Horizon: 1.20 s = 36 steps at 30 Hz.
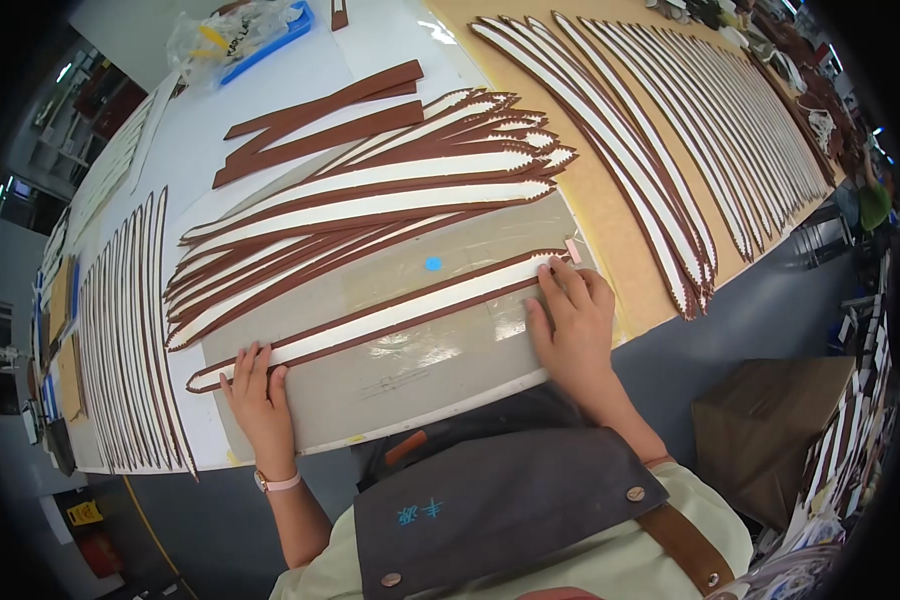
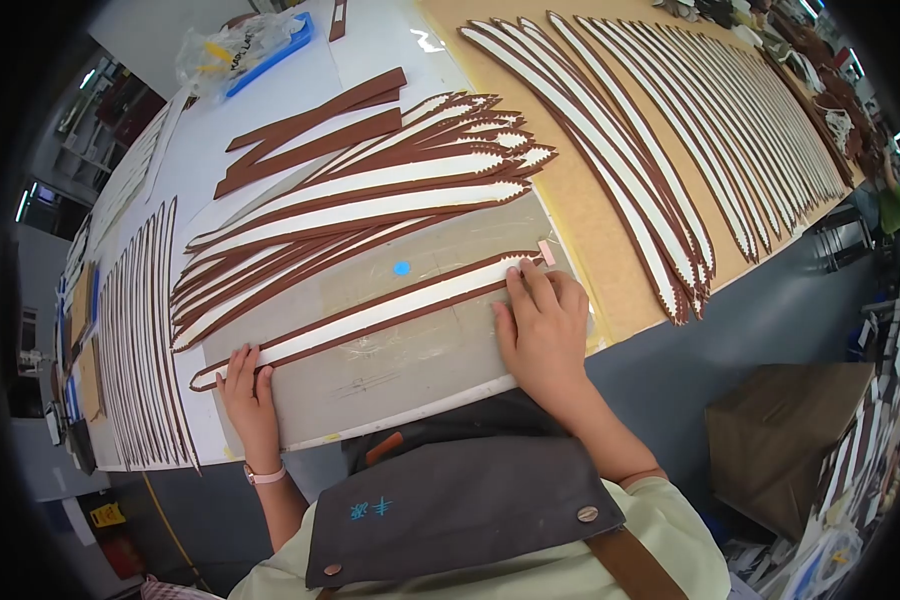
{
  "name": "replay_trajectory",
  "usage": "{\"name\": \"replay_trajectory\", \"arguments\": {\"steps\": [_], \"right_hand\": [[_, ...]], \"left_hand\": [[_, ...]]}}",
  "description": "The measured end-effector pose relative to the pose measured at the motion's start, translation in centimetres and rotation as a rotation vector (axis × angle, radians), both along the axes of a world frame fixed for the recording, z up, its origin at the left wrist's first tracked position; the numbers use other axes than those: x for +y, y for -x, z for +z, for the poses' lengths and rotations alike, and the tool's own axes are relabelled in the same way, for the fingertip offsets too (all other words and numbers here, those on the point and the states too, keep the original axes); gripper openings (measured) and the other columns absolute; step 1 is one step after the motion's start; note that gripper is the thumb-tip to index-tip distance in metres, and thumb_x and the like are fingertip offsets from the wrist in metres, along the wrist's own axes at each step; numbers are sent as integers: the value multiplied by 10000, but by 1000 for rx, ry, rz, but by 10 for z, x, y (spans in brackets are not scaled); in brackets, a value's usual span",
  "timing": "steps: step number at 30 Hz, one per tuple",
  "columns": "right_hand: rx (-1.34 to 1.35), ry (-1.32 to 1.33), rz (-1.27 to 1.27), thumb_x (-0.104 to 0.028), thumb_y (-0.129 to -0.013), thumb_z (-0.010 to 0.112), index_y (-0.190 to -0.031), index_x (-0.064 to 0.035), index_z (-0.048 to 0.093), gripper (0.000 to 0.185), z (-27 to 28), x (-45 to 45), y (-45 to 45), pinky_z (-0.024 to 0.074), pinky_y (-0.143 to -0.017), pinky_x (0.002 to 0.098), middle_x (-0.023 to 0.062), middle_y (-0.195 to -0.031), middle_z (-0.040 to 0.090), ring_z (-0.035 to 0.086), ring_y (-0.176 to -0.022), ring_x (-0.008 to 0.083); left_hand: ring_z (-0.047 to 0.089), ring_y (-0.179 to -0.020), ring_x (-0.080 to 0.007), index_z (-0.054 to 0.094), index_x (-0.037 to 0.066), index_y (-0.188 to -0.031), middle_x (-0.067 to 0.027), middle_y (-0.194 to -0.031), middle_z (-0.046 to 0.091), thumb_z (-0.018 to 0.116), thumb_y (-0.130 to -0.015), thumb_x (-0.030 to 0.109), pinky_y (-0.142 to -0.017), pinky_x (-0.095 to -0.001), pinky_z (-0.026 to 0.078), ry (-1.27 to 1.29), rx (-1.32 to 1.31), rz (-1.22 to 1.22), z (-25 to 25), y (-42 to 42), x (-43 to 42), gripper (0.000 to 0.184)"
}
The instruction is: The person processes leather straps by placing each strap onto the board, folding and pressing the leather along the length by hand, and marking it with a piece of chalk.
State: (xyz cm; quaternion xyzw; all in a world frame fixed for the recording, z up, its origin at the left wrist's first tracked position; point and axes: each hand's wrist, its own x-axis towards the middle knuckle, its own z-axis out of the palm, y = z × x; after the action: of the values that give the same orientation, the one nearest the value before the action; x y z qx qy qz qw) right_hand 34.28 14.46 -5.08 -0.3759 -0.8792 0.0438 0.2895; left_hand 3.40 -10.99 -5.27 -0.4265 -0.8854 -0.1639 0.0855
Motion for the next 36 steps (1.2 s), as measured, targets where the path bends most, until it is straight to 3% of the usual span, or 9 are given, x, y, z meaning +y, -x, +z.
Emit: {"name": "replay_trajectory", "arguments": {"steps": [19,28,36], "right_hand": [[-18,1,-6,-188,-875,734,-1223,37,688,416,-2,0,0,407,-993,486,158,-1325,623,537,-1155,357],[-30,-11,-2,-184,-875,729,-1223,39,687,415,0,0,0,406,-998,486,162,-1323,619,535,-1160,363],[-27,-1,-5,-178,-878,724,-1227,34,687,410,0,-1,0,403,-1008,486,153,-1342,609,528,-1174,364]], "left_hand": [[496,-1397,-331,667,107,-1332,-107,-1425,609,623,-1018,206,-1215,-550,258,32,79,-4,1,-2,1,332],[546,-1337,-348,677,106,-1297,-114,-1377,623,609,-928,16,-1161,-559,353,117,21,-382,28,-17,31,385],[555,-1271,-356,609,65,-1322,-146,-1358,589,691,-889,50,-1064,-449,466,88,-148,-710,49,-41,95,441]]}}
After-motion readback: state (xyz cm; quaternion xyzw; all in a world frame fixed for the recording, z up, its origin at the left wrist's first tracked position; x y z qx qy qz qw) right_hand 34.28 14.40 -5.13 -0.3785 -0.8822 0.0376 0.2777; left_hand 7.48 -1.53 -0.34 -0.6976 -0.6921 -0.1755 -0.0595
